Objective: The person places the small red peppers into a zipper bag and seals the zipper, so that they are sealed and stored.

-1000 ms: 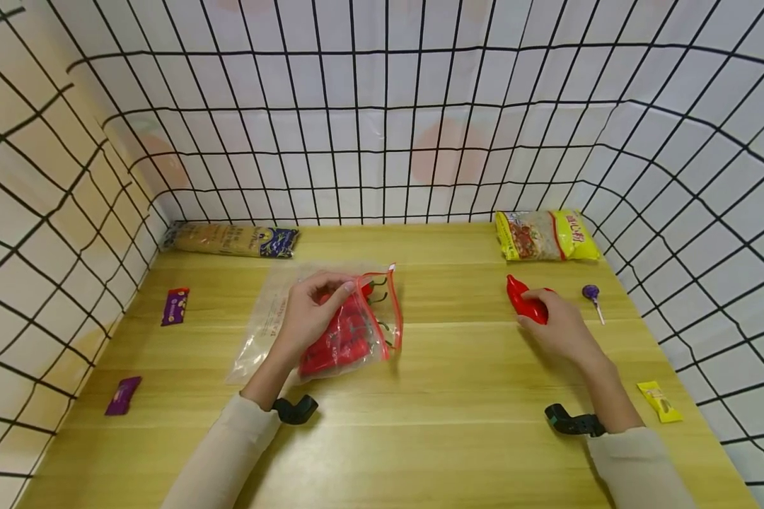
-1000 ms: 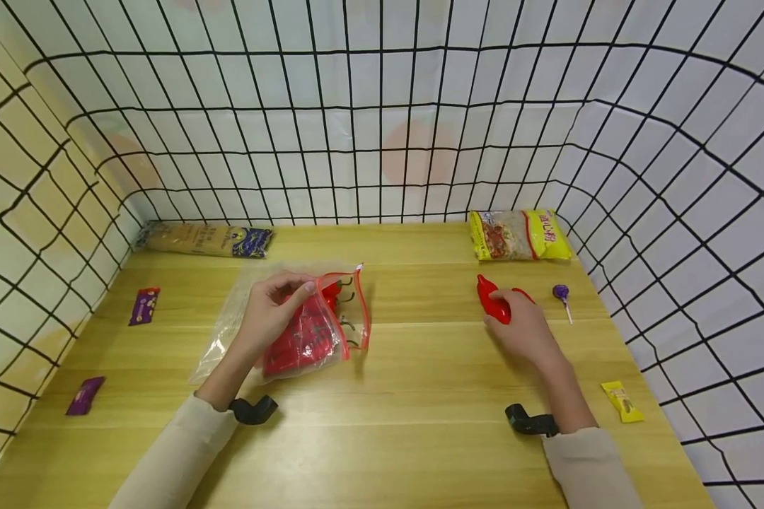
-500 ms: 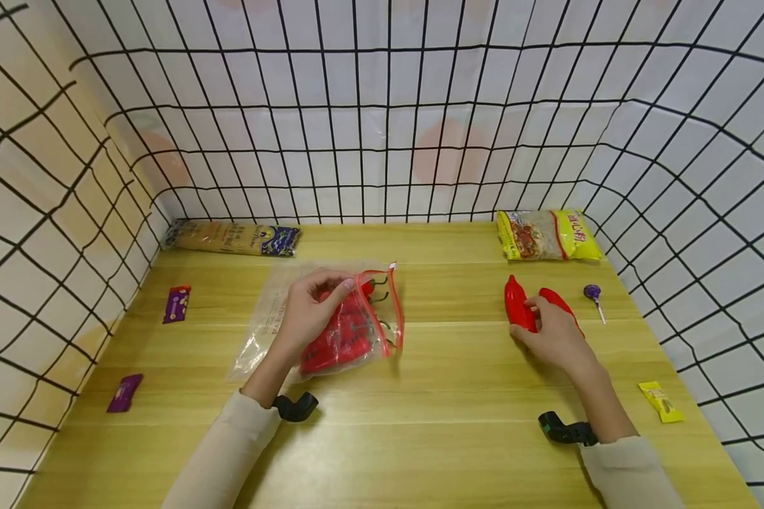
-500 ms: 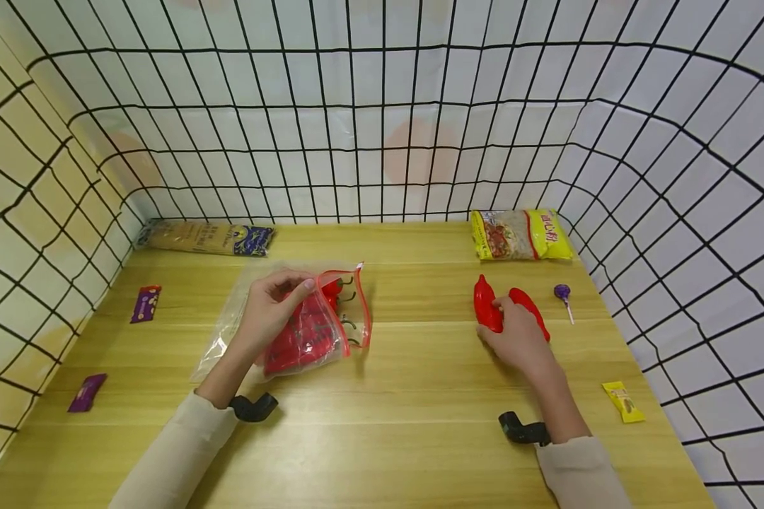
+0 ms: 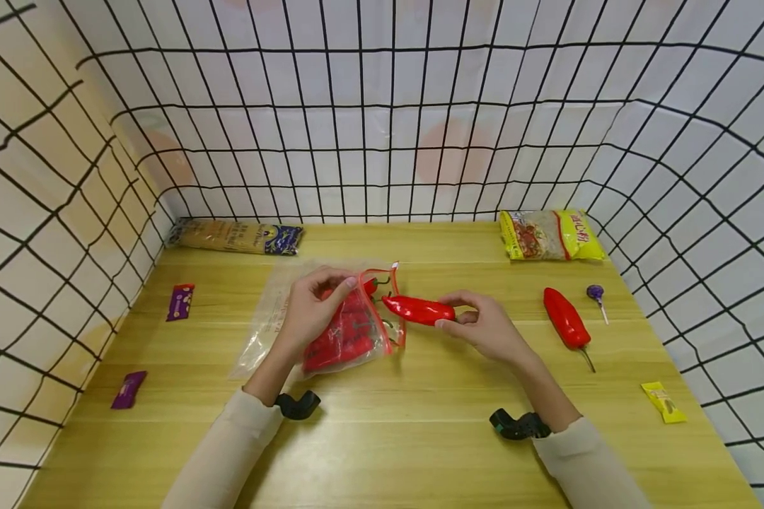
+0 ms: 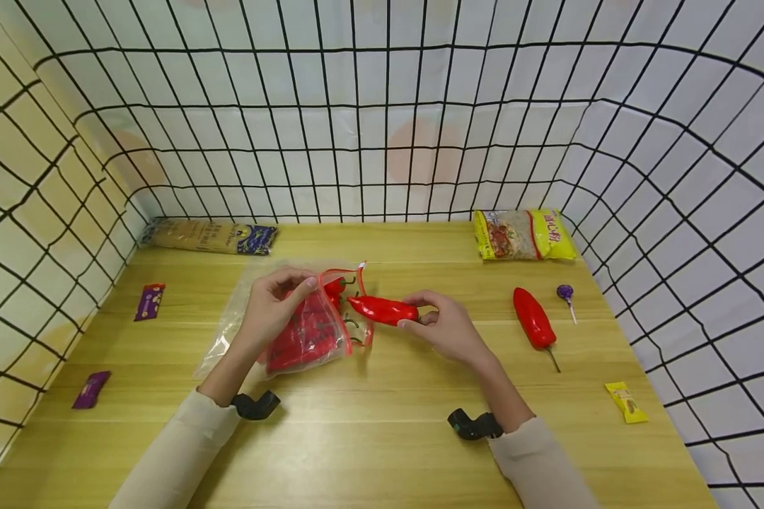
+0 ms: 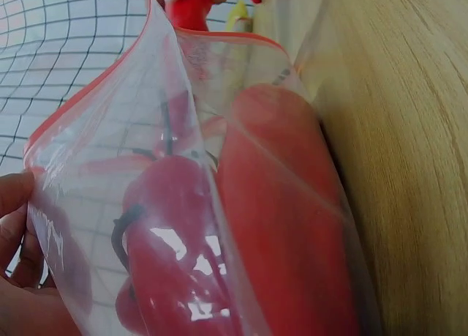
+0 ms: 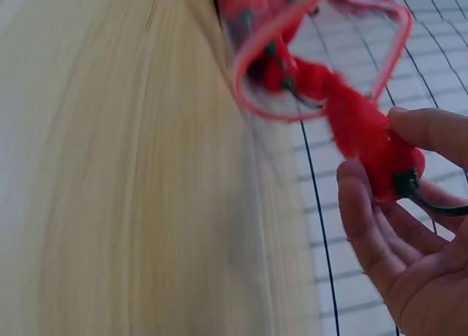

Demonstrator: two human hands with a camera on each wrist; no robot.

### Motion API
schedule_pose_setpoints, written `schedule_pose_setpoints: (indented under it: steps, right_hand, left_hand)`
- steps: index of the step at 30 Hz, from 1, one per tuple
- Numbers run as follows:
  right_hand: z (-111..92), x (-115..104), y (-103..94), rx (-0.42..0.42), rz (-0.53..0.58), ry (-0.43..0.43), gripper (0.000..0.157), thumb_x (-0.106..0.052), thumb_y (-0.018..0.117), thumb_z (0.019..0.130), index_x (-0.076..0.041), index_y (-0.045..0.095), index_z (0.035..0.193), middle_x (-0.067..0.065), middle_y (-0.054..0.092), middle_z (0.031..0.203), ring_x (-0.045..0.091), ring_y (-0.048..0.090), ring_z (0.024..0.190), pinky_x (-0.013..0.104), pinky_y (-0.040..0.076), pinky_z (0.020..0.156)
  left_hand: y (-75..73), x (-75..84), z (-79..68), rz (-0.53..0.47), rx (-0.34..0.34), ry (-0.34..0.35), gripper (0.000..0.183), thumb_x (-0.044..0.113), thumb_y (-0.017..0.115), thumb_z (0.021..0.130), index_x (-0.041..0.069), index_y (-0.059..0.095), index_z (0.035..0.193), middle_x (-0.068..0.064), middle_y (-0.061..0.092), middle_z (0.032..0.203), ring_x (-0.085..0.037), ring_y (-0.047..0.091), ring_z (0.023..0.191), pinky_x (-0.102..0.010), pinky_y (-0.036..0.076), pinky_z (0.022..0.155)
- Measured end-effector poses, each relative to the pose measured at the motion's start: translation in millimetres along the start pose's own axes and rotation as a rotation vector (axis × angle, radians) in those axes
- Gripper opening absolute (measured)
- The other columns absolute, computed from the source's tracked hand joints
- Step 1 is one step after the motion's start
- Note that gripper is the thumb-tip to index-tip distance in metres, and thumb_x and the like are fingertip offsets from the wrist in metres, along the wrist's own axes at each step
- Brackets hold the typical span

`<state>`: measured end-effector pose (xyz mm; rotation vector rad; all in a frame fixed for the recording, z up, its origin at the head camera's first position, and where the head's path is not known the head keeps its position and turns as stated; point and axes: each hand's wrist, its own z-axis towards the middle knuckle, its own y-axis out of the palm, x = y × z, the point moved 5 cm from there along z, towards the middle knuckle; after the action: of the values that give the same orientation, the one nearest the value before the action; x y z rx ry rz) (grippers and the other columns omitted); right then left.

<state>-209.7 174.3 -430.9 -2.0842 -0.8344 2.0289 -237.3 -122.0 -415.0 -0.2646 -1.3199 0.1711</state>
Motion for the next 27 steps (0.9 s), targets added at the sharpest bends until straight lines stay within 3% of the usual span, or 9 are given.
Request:
schedule_pose_setpoints:
  steps: [4, 10, 13, 18, 24, 27]
  right_hand:
    - [15.6, -3.2, 19.0, 0.008, 0.028, -0.054, 0.042, -0.026, 0.073, 0.088, -0.017, 0.062, 0.127, 0.009, 0.059, 0.130, 0.031, 0.069, 0.093, 0.027, 0.054, 0.067]
    - [34.1, -11.1, 39.8, 0.058, 0.077, -0.108, 0.040, -0.023, 0.070, 0.091, -0.016, 0.060, 0.129, 0.007, 0.057, 0.132, 0.026, 0.063, 0.112, 0.037, 0.055, 0.089]
    - [41.4, -11.9, 49.4, 0.091, 0.129, -0.095, 0.040, -0.023, 0.070, 0.090, -0.012, 0.057, 0.127, 0.008, 0.059, 0.126, 0.028, 0.064, 0.109, 0.038, 0.056, 0.088]
    - [49.3, -11.6, 63.5, 0.156, 0.223, -0.040, 0.034, -0.026, 0.074, 0.087, -0.016, 0.062, 0.118, 0.003, 0.061, 0.118, 0.023, 0.069, 0.098, 0.034, 0.058, 0.080]
    - [52.1, -18.4, 77.7, 0.087, 0.262, -0.054, 0.043, -0.020, 0.072, 0.089, -0.009, 0.059, 0.128, 0.006, 0.061, 0.122, 0.024, 0.066, 0.103, 0.032, 0.057, 0.084]
    - [48.2, -18.3, 77.3, 0.066, 0.244, -0.045, 0.048, -0.025, 0.071, 0.090, -0.012, 0.055, 0.133, 0.004, 0.060, 0.126, 0.023, 0.064, 0.107, 0.034, 0.056, 0.087]
  left_hand:
    - [-0.3, 1.2, 0.0, 0.002, 0.004, 0.019, 0.026, 0.051, 0.066, 0.087, 0.031, 0.073, 0.101, 0.008, 0.068, 0.097, -0.014, 0.059, 0.090, -0.041, 0.052, 0.082]
    - [-0.4, 2.0, 0.1, 0.004, 0.005, 0.036, 0.027, 0.049, 0.067, 0.088, 0.028, 0.074, 0.102, 0.005, 0.068, 0.098, -0.016, 0.060, 0.090, -0.035, 0.052, 0.081]
    - [0.0, 1.4, 0.4, -0.001, 0.006, 0.034, 0.026, 0.047, 0.067, 0.088, 0.027, 0.074, 0.103, 0.005, 0.069, 0.098, -0.016, 0.060, 0.090, -0.030, 0.053, 0.079]
    - [0.8, 2.3, 0.9, 0.008, 0.007, 0.022, 0.023, 0.040, 0.068, 0.090, 0.023, 0.074, 0.103, 0.002, 0.069, 0.097, -0.016, 0.058, 0.087, -0.024, 0.051, 0.074]
    - [-0.6, 23.1, -4.9, 0.020, -0.001, 0.003, 0.019, 0.028, 0.067, 0.093, 0.014, 0.074, 0.104, -0.003, 0.068, 0.095, -0.018, 0.055, 0.082, -0.020, 0.044, 0.068]
    - [-1.6, 29.8, -7.2, 0.023, -0.003, -0.009, 0.020, 0.027, 0.066, 0.093, 0.013, 0.074, 0.106, -0.002, 0.067, 0.096, -0.017, 0.054, 0.082, -0.020, 0.044, 0.069]
